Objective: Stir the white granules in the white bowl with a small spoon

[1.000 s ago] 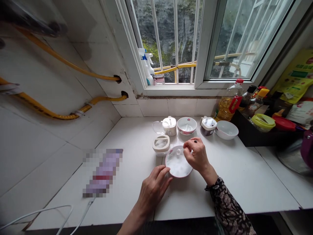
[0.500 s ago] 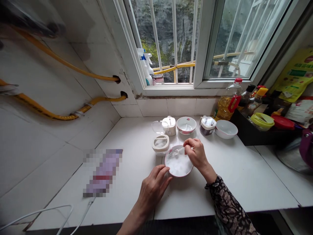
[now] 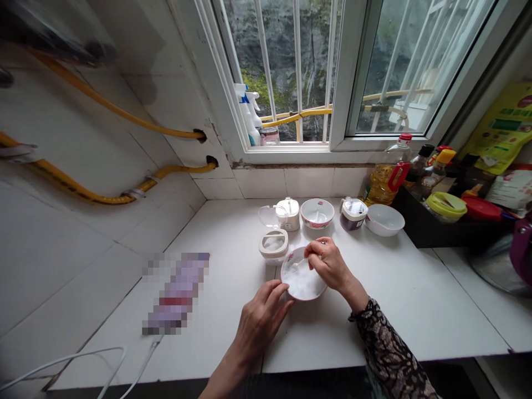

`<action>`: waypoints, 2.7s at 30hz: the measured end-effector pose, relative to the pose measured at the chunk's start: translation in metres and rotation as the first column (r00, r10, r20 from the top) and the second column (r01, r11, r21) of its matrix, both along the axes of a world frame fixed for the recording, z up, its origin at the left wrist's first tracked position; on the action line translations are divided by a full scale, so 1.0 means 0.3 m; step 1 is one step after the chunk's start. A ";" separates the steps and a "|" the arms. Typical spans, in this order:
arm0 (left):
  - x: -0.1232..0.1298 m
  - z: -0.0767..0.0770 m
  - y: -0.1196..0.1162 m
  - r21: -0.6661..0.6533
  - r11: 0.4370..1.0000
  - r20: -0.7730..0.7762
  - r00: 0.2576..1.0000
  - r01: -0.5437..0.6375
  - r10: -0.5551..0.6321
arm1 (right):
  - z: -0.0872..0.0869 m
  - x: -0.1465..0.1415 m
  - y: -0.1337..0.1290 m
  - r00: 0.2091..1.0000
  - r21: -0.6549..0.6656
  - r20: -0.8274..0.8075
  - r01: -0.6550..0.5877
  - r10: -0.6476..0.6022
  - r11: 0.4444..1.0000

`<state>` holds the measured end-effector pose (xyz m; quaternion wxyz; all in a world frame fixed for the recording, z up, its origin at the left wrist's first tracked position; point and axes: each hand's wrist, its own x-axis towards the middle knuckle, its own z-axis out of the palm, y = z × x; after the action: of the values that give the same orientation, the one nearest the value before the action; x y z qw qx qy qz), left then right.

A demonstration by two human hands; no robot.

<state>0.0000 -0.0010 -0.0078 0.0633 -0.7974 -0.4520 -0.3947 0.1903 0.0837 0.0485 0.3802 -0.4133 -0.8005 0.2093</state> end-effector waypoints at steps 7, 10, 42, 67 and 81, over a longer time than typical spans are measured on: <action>-0.001 -0.001 0.001 0.014 1.000 -0.006 1.000 0.000 0.000 | 0.014 0.003 -0.002 0.980 -0.152 -0.185 0.051 -0.079 0.987; -0.002 -0.002 0.001 0.013 1.000 -0.008 1.000 0.000 0.000 | 0.017 0.016 0.011 0.914 -0.350 -0.367 0.037 -0.173 0.936; -0.003 -0.006 0.001 -0.013 1.000 0.008 1.000 0.003 -0.003 | 0.059 0.023 -0.014 0.979 0.264 -0.168 0.156 -0.114 0.952; -0.006 -0.005 0.000 -0.006 1.000 -0.017 1.000 0.011 -0.011 | 0.044 0.038 -0.020 0.996 0.249 0.063 0.050 -0.067 0.967; -0.005 -0.004 0.000 0.009 1.000 -0.024 1.000 0.009 -0.009 | 0.022 0.029 0.014 0.896 -0.428 -0.387 0.036 -0.219 0.903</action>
<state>-0.0015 -0.0009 -0.0089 0.0705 -0.8038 -0.4459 -0.3875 0.1989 0.0880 0.0551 0.4635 -0.4808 -0.6064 0.4316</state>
